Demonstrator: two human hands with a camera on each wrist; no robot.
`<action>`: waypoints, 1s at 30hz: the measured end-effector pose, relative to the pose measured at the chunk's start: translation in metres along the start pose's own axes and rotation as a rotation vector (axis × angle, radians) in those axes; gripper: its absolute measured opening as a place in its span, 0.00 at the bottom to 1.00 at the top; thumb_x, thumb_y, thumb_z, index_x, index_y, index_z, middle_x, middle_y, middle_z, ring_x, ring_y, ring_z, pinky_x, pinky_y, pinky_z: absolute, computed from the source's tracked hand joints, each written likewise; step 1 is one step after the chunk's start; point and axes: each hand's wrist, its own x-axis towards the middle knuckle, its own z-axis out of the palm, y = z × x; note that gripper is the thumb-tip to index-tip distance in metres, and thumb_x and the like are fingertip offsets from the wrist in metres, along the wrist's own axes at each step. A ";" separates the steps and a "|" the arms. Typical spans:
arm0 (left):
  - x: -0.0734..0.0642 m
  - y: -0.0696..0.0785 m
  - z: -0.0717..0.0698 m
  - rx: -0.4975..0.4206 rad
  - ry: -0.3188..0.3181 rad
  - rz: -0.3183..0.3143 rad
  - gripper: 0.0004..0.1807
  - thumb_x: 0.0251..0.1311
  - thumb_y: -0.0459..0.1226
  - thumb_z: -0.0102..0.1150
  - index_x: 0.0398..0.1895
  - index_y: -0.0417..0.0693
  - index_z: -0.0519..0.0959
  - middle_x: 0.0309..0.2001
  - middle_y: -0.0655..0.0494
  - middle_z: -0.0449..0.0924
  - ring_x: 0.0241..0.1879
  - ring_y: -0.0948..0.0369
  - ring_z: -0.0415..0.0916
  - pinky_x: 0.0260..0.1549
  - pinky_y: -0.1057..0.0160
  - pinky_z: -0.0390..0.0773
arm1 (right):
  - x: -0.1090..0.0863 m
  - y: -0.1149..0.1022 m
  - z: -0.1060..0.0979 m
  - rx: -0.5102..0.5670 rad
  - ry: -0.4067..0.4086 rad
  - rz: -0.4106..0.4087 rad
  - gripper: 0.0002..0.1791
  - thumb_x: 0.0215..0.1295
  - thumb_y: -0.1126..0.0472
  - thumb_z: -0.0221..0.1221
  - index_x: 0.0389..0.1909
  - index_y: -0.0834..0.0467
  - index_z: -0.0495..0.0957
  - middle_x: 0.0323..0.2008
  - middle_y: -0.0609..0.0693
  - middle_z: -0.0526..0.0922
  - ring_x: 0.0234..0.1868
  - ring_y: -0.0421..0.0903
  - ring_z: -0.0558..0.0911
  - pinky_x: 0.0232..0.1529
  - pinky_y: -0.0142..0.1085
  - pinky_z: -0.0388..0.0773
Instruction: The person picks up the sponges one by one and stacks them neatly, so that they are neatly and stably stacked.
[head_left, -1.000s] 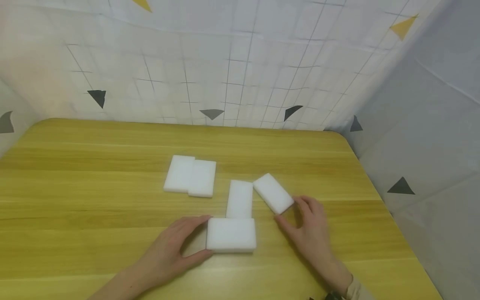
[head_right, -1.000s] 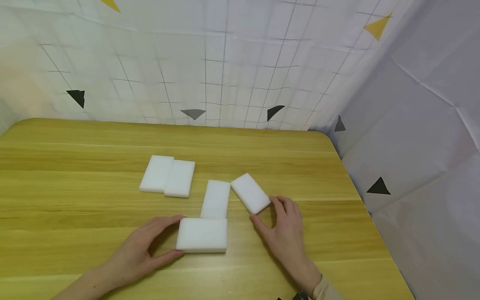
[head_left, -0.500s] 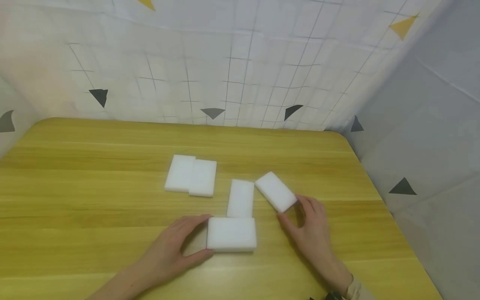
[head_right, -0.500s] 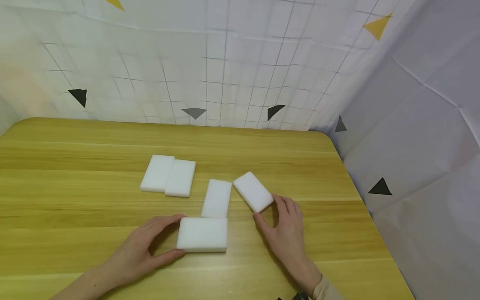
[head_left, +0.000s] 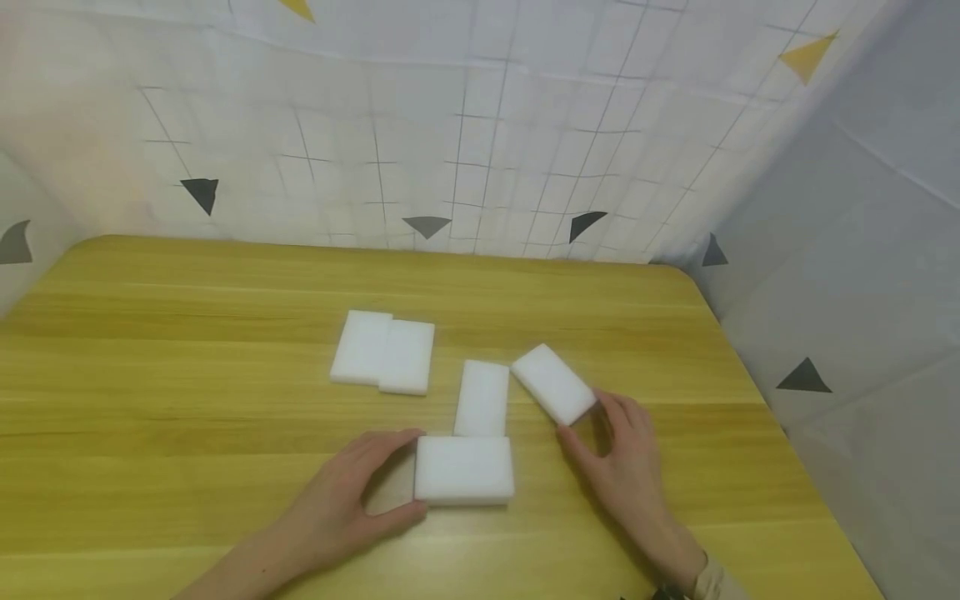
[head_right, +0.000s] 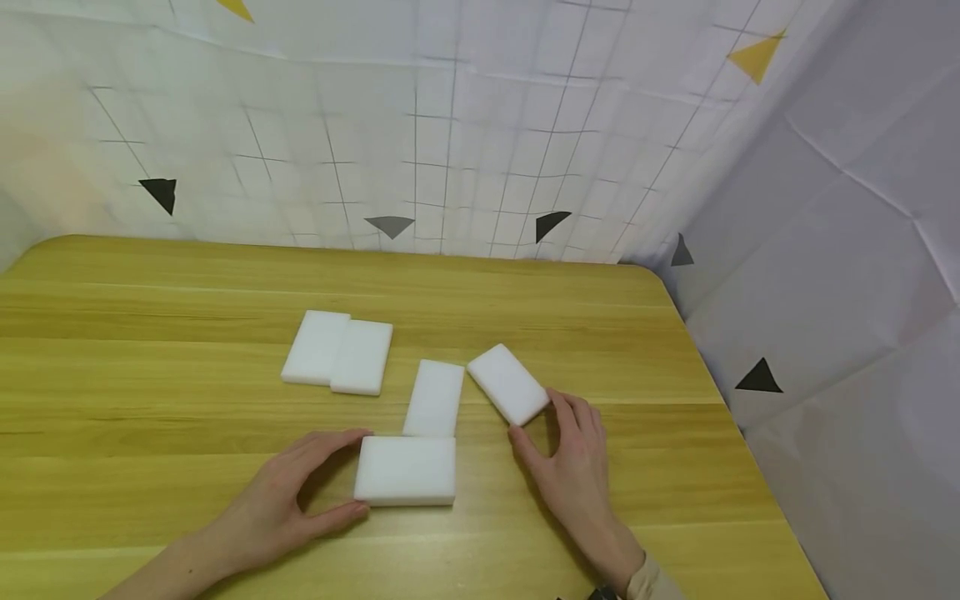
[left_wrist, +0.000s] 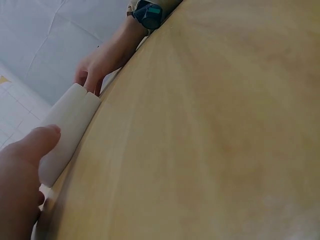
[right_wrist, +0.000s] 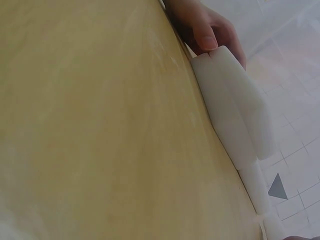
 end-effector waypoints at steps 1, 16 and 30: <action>0.000 0.000 0.000 -0.002 -0.003 -0.001 0.39 0.50 0.59 0.63 0.66 0.63 0.64 0.59 0.71 0.69 0.58 0.68 0.67 0.57 0.58 0.72 | 0.000 0.000 0.000 0.000 0.001 0.001 0.35 0.48 0.49 0.71 0.55 0.63 0.73 0.50 0.57 0.74 0.53 0.54 0.70 0.53 0.51 0.69; 0.002 0.001 -0.001 -0.044 0.005 0.013 0.38 0.51 0.56 0.64 0.65 0.59 0.66 0.59 0.68 0.70 0.58 0.66 0.67 0.57 0.59 0.71 | 0.000 0.000 -0.002 0.066 0.043 -0.006 0.34 0.47 0.54 0.72 0.55 0.62 0.73 0.50 0.57 0.75 0.53 0.54 0.71 0.53 0.49 0.68; 0.003 0.000 0.000 -0.064 0.088 0.090 0.38 0.46 0.50 0.70 0.63 0.56 0.69 0.58 0.69 0.71 0.57 0.68 0.68 0.59 0.74 0.64 | -0.001 -0.002 -0.004 0.104 0.079 -0.016 0.34 0.47 0.57 0.72 0.57 0.59 0.72 0.50 0.57 0.76 0.52 0.52 0.71 0.50 0.47 0.68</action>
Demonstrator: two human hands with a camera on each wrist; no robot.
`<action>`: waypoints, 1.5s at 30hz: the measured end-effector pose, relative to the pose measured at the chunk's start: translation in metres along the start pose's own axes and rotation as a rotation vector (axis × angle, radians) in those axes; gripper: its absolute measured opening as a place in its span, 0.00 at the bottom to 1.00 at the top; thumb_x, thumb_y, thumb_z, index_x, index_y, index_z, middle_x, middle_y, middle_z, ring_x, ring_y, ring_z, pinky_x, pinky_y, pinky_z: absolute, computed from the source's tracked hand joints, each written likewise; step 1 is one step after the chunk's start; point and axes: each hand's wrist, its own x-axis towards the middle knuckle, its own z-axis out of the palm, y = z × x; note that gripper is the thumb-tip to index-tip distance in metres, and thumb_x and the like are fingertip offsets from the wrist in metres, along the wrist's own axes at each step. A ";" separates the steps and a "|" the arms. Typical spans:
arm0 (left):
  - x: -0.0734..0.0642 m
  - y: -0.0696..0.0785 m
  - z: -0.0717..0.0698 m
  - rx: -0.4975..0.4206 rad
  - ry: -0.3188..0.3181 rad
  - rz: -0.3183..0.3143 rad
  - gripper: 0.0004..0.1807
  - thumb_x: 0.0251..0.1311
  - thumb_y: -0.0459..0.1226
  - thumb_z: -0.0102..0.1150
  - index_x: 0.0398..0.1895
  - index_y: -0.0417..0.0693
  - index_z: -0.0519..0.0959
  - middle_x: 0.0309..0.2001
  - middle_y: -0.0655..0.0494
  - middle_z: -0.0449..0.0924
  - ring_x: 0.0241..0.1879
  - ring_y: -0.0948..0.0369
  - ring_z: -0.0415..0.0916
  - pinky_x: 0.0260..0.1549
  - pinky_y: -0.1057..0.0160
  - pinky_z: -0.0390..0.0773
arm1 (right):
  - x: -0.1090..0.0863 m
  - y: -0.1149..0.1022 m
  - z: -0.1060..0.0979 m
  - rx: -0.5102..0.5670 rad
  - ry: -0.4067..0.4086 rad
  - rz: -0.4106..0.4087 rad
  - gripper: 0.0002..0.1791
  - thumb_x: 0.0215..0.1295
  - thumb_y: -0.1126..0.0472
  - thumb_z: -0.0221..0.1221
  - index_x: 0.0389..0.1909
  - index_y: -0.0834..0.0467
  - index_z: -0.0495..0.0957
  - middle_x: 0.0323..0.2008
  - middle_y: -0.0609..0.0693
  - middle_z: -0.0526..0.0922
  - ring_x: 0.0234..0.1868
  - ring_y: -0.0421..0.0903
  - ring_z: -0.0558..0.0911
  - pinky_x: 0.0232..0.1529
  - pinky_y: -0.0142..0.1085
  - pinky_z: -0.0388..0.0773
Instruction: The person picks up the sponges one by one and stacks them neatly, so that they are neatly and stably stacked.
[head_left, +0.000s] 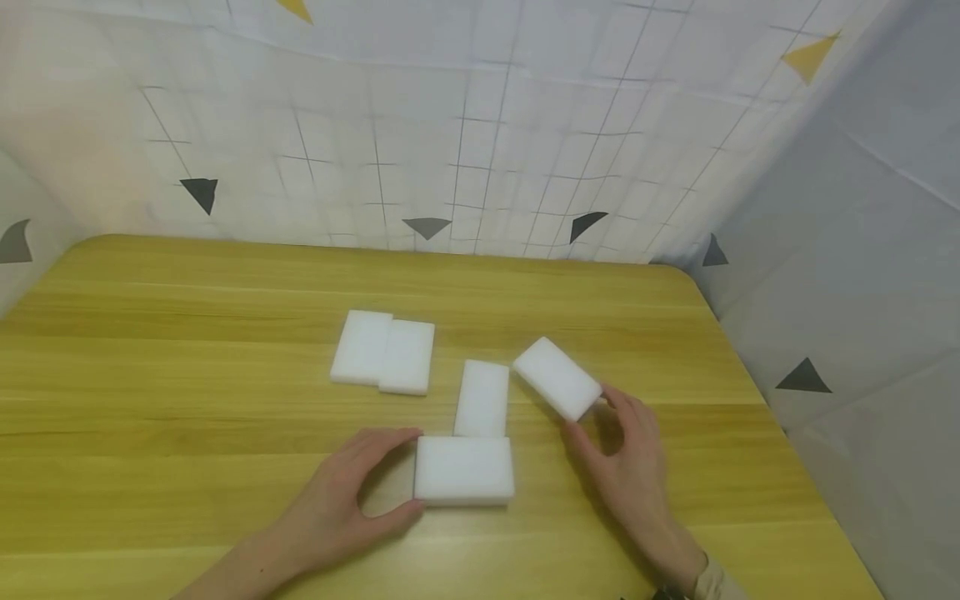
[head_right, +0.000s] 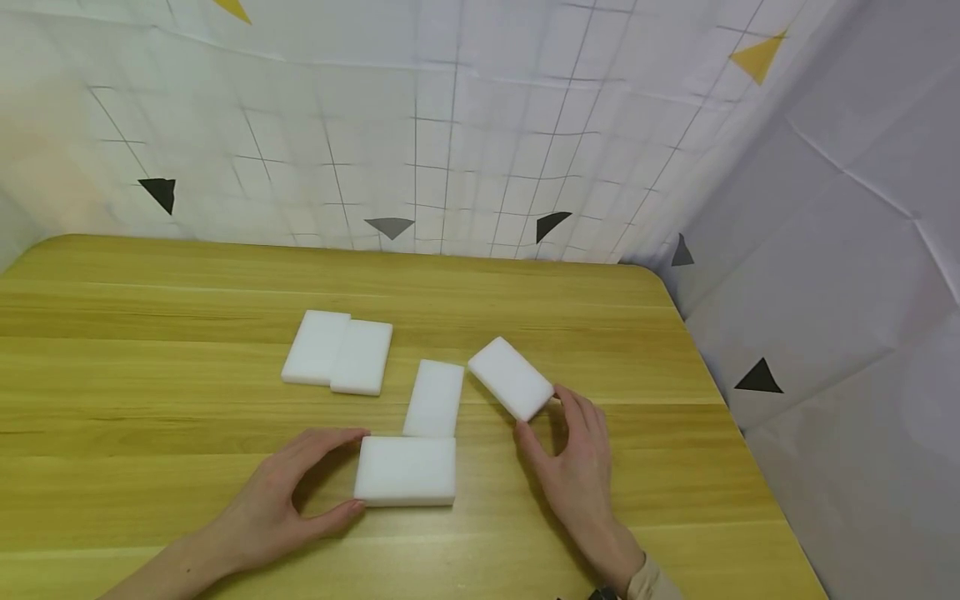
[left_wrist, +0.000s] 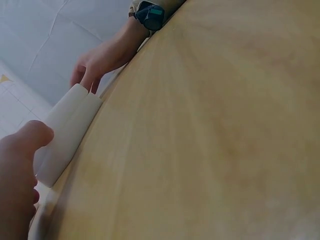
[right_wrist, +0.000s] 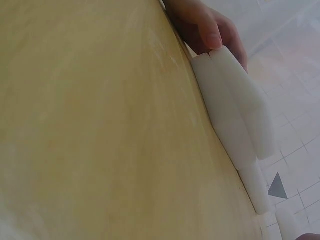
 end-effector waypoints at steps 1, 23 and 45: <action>0.000 0.000 0.000 0.000 0.003 0.004 0.38 0.46 0.50 0.70 0.63 0.56 0.69 0.58 0.69 0.71 0.57 0.68 0.68 0.59 0.75 0.63 | 0.000 0.000 0.000 0.004 0.004 -0.001 0.34 0.47 0.57 0.72 0.57 0.59 0.73 0.50 0.56 0.76 0.52 0.52 0.71 0.50 0.47 0.68; -0.001 0.000 0.001 -0.016 0.009 0.021 0.36 0.47 0.47 0.70 0.63 0.55 0.69 0.57 0.68 0.71 0.56 0.67 0.68 0.59 0.76 0.63 | -0.001 -0.001 -0.002 -0.002 0.066 -0.093 0.34 0.43 0.58 0.74 0.55 0.56 0.75 0.50 0.52 0.79 0.49 0.48 0.74 0.48 0.35 0.69; -0.001 -0.001 0.001 0.005 0.006 0.019 0.34 0.48 0.47 0.69 0.61 0.58 0.70 0.57 0.69 0.72 0.56 0.68 0.69 0.58 0.76 0.64 | -0.005 -0.010 0.000 0.141 0.036 -0.298 0.34 0.41 0.58 0.73 0.55 0.57 0.76 0.48 0.52 0.80 0.46 0.48 0.76 0.53 0.28 0.68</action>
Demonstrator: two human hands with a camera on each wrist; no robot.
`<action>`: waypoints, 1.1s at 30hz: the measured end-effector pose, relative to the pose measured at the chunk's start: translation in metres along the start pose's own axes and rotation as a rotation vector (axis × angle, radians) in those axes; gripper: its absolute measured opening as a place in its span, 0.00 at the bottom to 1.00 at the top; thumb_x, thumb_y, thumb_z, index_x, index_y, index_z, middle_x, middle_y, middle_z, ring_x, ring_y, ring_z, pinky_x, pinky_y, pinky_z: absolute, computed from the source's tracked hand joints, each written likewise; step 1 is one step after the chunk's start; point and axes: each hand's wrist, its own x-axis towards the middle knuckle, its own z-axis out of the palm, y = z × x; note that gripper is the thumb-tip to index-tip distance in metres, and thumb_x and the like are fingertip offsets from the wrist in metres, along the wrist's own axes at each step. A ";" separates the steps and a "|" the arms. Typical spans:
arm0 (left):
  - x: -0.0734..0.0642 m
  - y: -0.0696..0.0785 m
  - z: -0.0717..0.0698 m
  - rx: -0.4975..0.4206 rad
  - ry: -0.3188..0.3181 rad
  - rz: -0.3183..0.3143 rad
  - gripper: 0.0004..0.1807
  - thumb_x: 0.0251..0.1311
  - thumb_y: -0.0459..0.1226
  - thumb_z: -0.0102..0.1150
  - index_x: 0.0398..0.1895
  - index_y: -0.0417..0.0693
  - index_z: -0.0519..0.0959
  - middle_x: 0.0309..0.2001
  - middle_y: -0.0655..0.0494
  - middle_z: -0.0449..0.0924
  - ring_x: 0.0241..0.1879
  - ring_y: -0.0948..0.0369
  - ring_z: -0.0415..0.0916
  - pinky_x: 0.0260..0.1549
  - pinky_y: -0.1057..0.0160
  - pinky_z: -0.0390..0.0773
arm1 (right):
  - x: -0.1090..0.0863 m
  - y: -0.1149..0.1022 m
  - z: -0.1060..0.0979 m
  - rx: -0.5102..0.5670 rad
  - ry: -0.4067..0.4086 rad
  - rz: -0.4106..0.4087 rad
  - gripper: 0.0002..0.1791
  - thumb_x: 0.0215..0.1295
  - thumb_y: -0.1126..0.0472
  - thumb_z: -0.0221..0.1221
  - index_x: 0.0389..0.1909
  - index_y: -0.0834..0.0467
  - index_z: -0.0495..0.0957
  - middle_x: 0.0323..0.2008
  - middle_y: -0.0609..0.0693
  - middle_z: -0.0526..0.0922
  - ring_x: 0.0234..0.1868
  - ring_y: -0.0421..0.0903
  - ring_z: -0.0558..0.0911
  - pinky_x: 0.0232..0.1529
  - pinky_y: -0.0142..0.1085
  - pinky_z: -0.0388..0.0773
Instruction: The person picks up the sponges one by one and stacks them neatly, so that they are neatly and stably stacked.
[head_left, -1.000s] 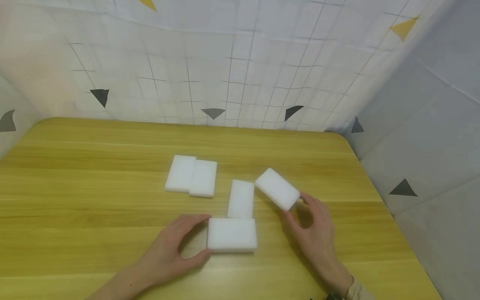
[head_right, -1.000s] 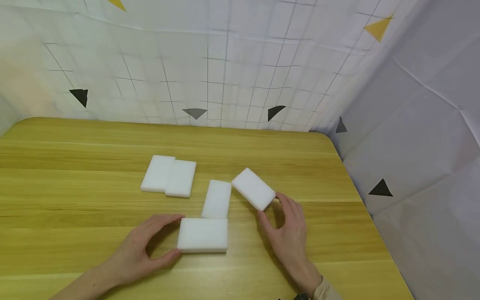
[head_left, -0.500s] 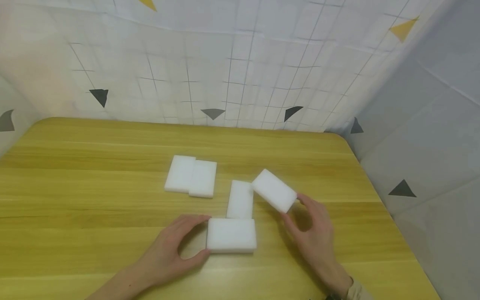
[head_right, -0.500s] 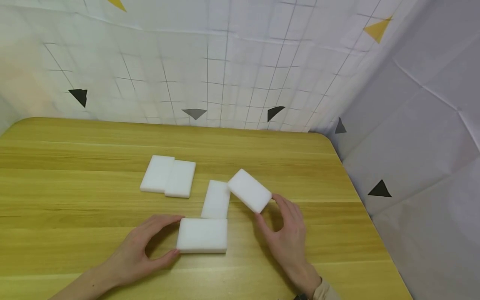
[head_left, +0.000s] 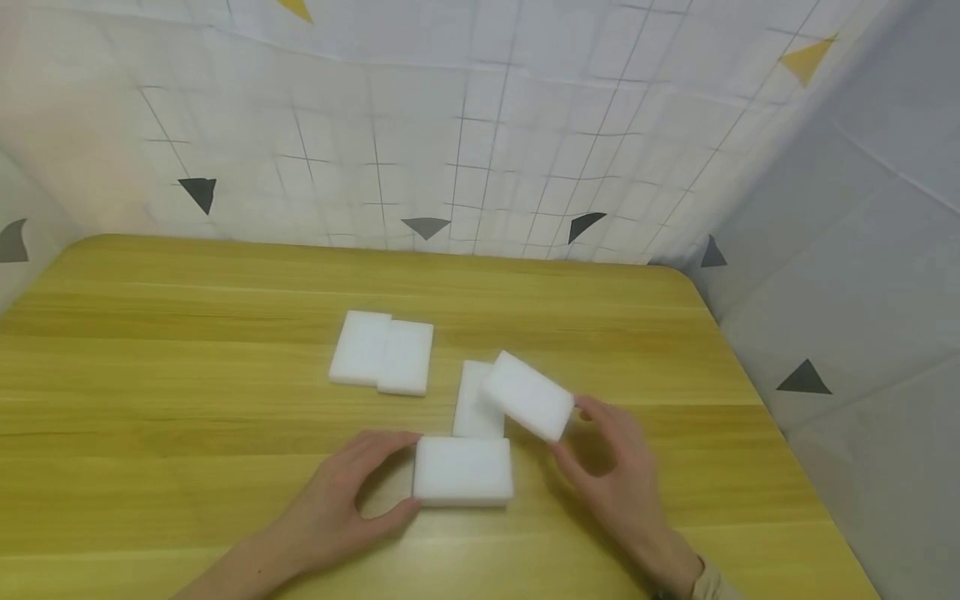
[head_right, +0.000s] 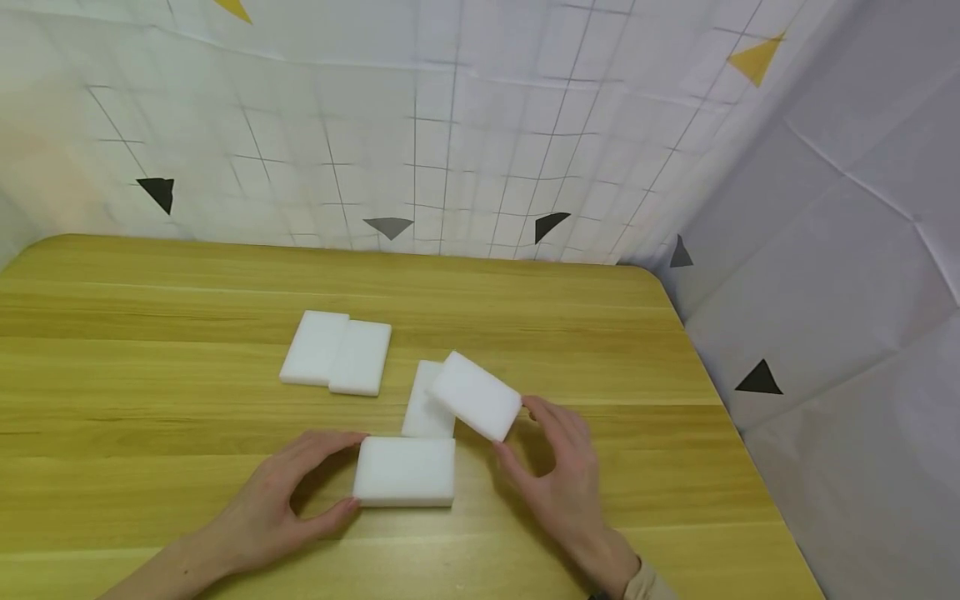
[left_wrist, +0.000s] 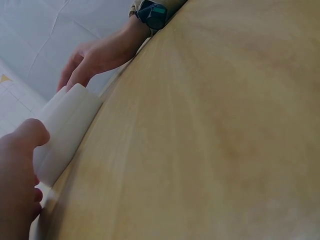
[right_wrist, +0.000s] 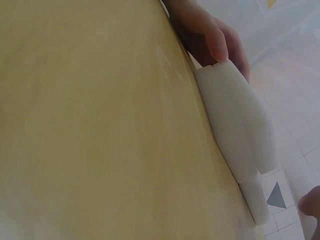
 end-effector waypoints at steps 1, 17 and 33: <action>0.000 0.000 0.000 0.001 -0.002 -0.003 0.34 0.48 0.47 0.69 0.61 0.59 0.70 0.56 0.69 0.72 0.56 0.69 0.69 0.58 0.77 0.63 | 0.000 0.000 0.000 0.006 -0.006 -0.006 0.34 0.41 0.58 0.73 0.55 0.57 0.76 0.48 0.52 0.80 0.46 0.48 0.76 0.53 0.28 0.68; 0.000 0.000 0.000 -0.009 -0.025 -0.008 0.34 0.50 0.49 0.68 0.62 0.61 0.69 0.57 0.71 0.71 0.56 0.69 0.69 0.57 0.73 0.67 | 0.008 -0.023 0.003 0.125 -0.026 -0.206 0.31 0.50 0.53 0.69 0.51 0.69 0.76 0.46 0.61 0.80 0.47 0.51 0.76 0.56 0.28 0.67; -0.001 -0.002 0.001 -0.010 -0.026 -0.002 0.33 0.51 0.49 0.68 0.63 0.62 0.69 0.57 0.70 0.72 0.56 0.69 0.69 0.57 0.70 0.69 | 0.009 -0.038 -0.003 0.173 -0.159 -0.209 0.31 0.52 0.56 0.68 0.54 0.68 0.74 0.50 0.60 0.78 0.50 0.50 0.75 0.59 0.26 0.67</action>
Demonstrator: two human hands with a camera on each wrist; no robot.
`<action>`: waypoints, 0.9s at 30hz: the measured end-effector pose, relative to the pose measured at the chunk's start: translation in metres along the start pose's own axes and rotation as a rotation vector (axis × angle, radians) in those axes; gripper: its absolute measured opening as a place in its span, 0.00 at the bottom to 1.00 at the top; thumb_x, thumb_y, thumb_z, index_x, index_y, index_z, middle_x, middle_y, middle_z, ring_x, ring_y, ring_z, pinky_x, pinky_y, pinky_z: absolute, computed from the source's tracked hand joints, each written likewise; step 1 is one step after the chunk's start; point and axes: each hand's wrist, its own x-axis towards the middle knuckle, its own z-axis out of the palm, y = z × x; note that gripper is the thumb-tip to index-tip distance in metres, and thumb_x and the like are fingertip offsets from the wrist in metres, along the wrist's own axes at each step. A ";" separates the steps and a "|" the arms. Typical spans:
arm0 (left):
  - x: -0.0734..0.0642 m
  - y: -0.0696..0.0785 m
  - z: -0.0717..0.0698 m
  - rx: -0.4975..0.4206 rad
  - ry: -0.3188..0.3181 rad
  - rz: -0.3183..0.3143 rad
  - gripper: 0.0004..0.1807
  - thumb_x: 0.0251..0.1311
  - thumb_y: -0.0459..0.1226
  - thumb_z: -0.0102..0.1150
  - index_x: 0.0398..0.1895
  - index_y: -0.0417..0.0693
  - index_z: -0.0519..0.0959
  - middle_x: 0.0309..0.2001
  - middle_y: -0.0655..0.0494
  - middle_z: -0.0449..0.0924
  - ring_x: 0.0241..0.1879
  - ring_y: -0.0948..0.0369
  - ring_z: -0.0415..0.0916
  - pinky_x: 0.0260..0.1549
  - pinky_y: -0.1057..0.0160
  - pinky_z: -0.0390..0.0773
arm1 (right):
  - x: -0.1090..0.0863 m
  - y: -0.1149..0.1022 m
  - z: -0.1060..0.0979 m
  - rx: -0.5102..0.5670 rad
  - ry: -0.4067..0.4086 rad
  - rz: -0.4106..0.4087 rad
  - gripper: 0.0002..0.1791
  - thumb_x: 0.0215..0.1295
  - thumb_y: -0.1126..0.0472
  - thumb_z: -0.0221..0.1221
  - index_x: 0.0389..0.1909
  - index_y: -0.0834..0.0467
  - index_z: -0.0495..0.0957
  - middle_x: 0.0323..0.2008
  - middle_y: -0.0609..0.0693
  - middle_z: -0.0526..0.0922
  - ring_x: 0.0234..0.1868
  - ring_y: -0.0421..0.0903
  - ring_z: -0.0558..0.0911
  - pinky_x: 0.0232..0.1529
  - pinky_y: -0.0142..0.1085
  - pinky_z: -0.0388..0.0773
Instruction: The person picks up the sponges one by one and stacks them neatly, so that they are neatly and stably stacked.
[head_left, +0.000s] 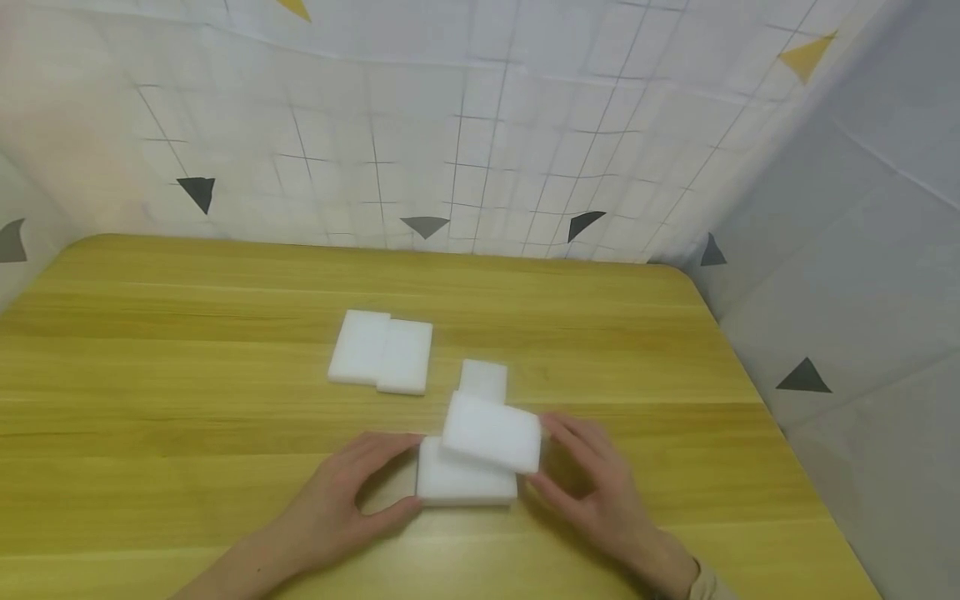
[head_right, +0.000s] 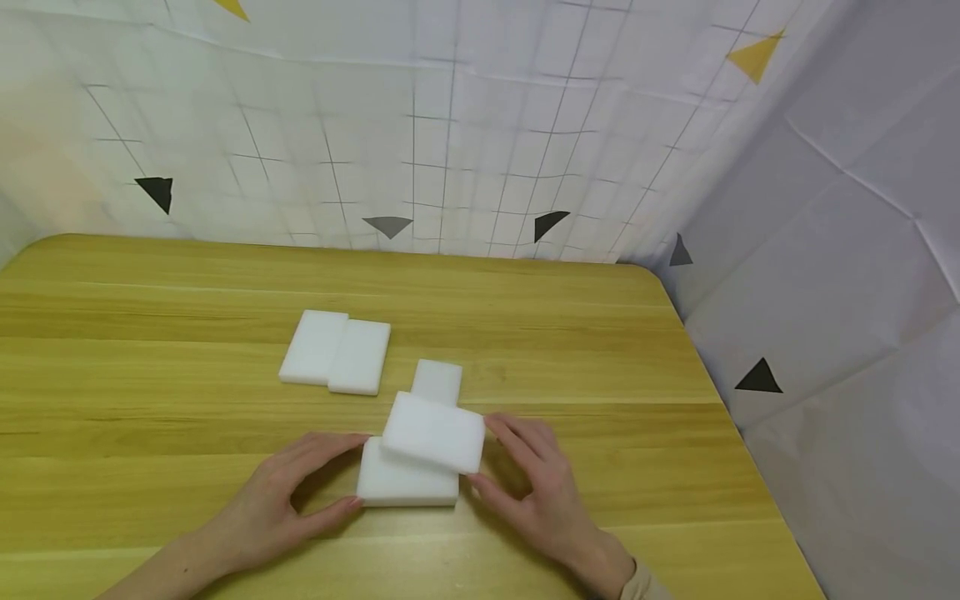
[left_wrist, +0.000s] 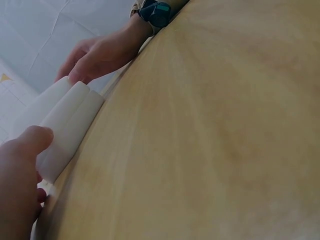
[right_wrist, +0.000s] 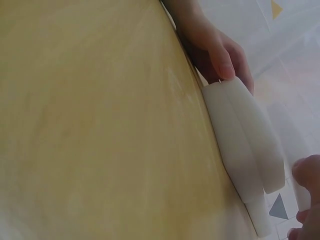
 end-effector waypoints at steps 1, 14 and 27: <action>0.000 0.000 0.000 0.000 0.002 0.003 0.34 0.51 0.49 0.68 0.63 0.62 0.69 0.57 0.70 0.72 0.56 0.69 0.69 0.56 0.70 0.69 | 0.000 0.000 0.000 0.001 -0.009 0.004 0.31 0.52 0.56 0.68 0.54 0.68 0.74 0.50 0.60 0.78 0.50 0.50 0.75 0.59 0.26 0.67; 0.001 0.000 0.000 0.008 -0.009 -0.001 0.33 0.51 0.50 0.67 0.63 0.63 0.69 0.56 0.70 0.73 0.56 0.69 0.70 0.53 0.61 0.75 | 0.001 -0.001 0.002 0.046 -0.039 -0.076 0.30 0.54 0.55 0.67 0.53 0.70 0.74 0.50 0.61 0.78 0.50 0.51 0.75 0.60 0.27 0.67; 0.001 0.001 -0.001 0.002 -0.026 -0.018 0.33 0.52 0.51 0.66 0.64 0.65 0.68 0.57 0.71 0.73 0.56 0.69 0.69 0.53 0.60 0.75 | -0.010 0.014 0.009 0.086 -0.084 -0.150 0.32 0.56 0.54 0.65 0.55 0.72 0.72 0.53 0.62 0.75 0.53 0.51 0.73 0.62 0.30 0.66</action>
